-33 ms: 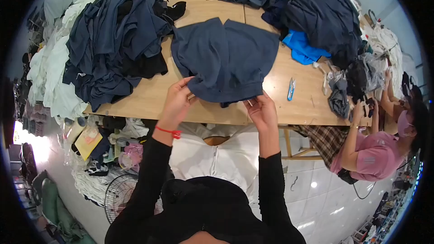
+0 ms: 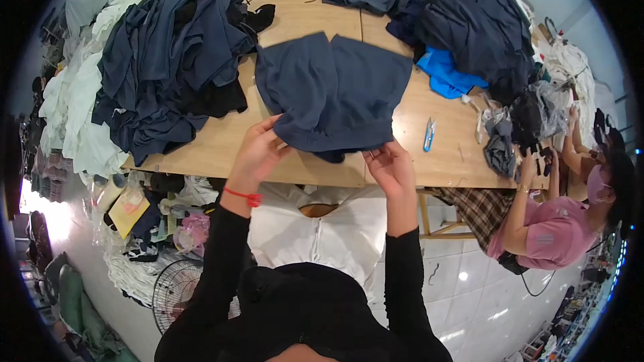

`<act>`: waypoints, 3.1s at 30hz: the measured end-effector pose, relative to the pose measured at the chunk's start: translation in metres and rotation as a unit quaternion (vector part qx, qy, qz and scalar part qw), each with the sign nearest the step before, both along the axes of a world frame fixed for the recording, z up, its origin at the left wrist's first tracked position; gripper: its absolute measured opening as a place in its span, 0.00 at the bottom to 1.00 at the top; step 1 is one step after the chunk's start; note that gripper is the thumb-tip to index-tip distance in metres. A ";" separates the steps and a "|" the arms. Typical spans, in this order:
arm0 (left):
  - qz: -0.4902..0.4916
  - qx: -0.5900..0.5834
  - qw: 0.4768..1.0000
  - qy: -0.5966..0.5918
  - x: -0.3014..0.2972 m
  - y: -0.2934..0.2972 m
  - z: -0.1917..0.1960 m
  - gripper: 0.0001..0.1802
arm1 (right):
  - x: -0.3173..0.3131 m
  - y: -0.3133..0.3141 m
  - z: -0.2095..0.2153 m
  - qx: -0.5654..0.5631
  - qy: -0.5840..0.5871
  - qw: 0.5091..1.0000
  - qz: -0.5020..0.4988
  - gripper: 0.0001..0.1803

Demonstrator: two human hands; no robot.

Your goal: Trimming excess threads from finished pairs of shorts using thread snips.

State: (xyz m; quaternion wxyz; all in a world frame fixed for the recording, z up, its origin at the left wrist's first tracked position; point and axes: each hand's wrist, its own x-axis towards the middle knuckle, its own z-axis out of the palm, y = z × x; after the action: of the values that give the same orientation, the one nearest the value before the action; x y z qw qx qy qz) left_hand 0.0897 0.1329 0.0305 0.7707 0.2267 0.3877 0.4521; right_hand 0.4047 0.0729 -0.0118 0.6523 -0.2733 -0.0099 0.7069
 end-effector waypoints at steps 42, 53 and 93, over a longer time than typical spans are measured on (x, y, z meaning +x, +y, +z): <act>0.167 0.048 0.984 -0.041 -0.089 -0.087 0.040 0.17 | 0.034 -0.081 0.111 0.101 -0.233 0.967 -0.008 0.11; -0.286 0.363 0.820 0.336 -0.042 -0.089 0.000 0.21 | -0.086 -0.051 0.098 0.139 -0.138 0.968 0.158 0.12; -0.088 0.152 0.977 0.122 -0.003 -0.084 0.021 0.14 | 0.084 -0.008 -0.082 -0.117 -0.942 0.281 -0.142 0.27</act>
State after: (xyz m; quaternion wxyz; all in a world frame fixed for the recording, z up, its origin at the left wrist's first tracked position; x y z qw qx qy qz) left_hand 0.0863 0.0490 0.0511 0.7107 0.4283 0.3841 0.4049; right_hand 0.4883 0.0651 -0.0939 0.2424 -0.8207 -0.4953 -0.1497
